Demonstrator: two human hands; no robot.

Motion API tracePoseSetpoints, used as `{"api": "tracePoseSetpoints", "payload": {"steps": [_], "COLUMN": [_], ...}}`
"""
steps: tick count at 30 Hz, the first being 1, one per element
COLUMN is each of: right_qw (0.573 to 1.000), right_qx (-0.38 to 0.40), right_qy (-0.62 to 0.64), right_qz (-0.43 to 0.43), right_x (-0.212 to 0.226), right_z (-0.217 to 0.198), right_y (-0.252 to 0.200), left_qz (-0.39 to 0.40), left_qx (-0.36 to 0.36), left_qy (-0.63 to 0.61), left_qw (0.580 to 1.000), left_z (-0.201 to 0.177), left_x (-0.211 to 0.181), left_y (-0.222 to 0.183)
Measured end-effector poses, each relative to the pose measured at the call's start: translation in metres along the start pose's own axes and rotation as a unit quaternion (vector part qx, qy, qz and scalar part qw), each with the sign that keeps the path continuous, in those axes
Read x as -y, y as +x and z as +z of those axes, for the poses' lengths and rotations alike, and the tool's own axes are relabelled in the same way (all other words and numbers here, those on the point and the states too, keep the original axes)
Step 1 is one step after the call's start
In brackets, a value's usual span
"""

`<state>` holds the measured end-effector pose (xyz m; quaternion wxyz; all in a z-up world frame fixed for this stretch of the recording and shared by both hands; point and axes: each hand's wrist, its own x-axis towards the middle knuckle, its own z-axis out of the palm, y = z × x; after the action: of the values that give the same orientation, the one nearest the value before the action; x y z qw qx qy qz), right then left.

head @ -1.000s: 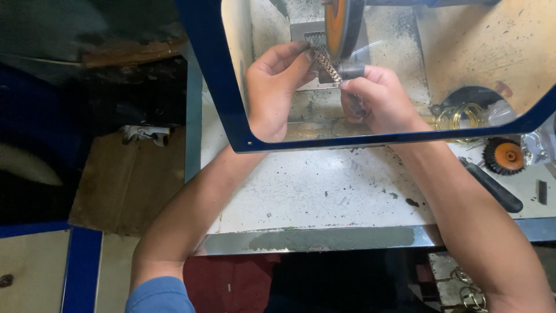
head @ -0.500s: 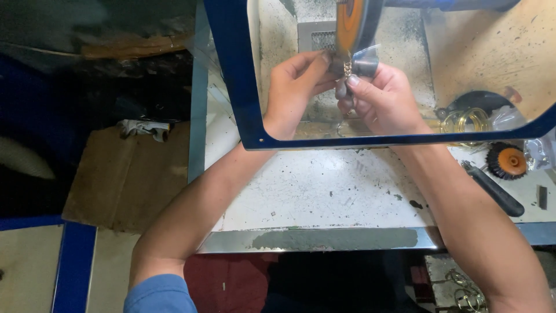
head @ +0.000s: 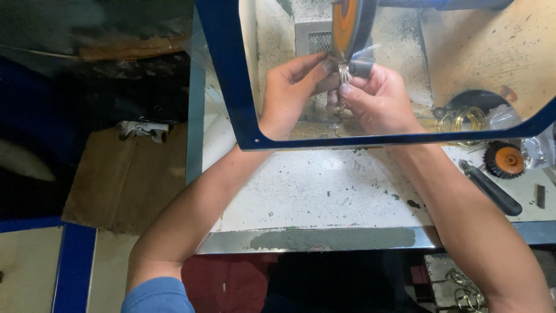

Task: Polishing a gold chain and other jewelry items using a bench-top polishing machine.

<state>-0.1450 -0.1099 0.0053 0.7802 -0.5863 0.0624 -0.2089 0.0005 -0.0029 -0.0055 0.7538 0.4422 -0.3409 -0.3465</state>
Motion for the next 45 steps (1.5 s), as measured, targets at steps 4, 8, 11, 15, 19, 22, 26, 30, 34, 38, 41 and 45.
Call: {"api": "tracePoseSetpoints", "payload": {"steps": [4, 8, 11, 15, 19, 22, 26, 30, 34, 38, 41, 45], "right_qw": [0.999, 1.0, 0.997, 0.995, 0.995, 0.998, 0.998, 0.996, 0.99, 0.996, 0.999, 0.998], "right_qx": [-0.035, -0.027, -0.067, -0.086, -0.096, -0.067, -0.06, -0.075, -0.131, -0.086, -0.032, -0.052], "right_qy": [-0.015, -0.013, -0.034, -0.056, -0.027, -0.019, 0.001, -0.034, -0.024, -0.022, -0.018, -0.013], "right_qz": [0.03, 0.001, 0.023, 0.005, -0.001, -0.003, 0.016, 0.019, 0.054, 0.025, 0.005, 0.015], "right_x": [0.003, 0.0, 0.009, 0.003, 0.006, 0.005, 0.013, 0.014, 0.015, 0.012, 0.01, 0.007], "right_z": [0.003, 0.004, 0.016, 0.017, 0.02, 0.015, 0.018, 0.021, 0.026, 0.02, 0.014, 0.014], "right_y": [-0.001, 0.001, -0.001, 0.004, 0.004, 0.001, -0.004, -0.001, 0.003, -0.001, -0.005, -0.002], "left_qz": [-0.023, -0.029, -0.037, -0.035, -0.015, -0.005, 0.007, 0.009, 0.018, 0.011, 0.016, 0.046], "left_qx": [-0.04, -0.049, -0.072, -0.08, -0.083, -0.085, -0.076, -0.095, -0.099, -0.096, -0.088, -0.078], "left_qy": [0.058, 0.058, 0.1, 0.114, 0.109, 0.12, 0.135, 0.149, 0.159, 0.15, 0.139, 0.152], "left_qw": [0.997, 0.997, 0.992, 0.99, 0.99, 0.989, 0.988, 0.984, 0.982, 0.984, 0.986, 0.984], "left_z": [0.002, 0.004, 0.005, 0.004, 0.006, 0.005, 0.004, 0.004, 0.005, 0.006, 0.006, 0.003], "left_x": [-0.004, -0.007, -0.007, -0.004, -0.003, -0.001, 0.0, 0.002, 0.002, -0.001, -0.004, 0.0], "left_y": [0.001, 0.001, 0.001, 0.003, 0.002, 0.001, 0.0, 0.001, 0.001, 0.0, 0.0, 0.0]}}
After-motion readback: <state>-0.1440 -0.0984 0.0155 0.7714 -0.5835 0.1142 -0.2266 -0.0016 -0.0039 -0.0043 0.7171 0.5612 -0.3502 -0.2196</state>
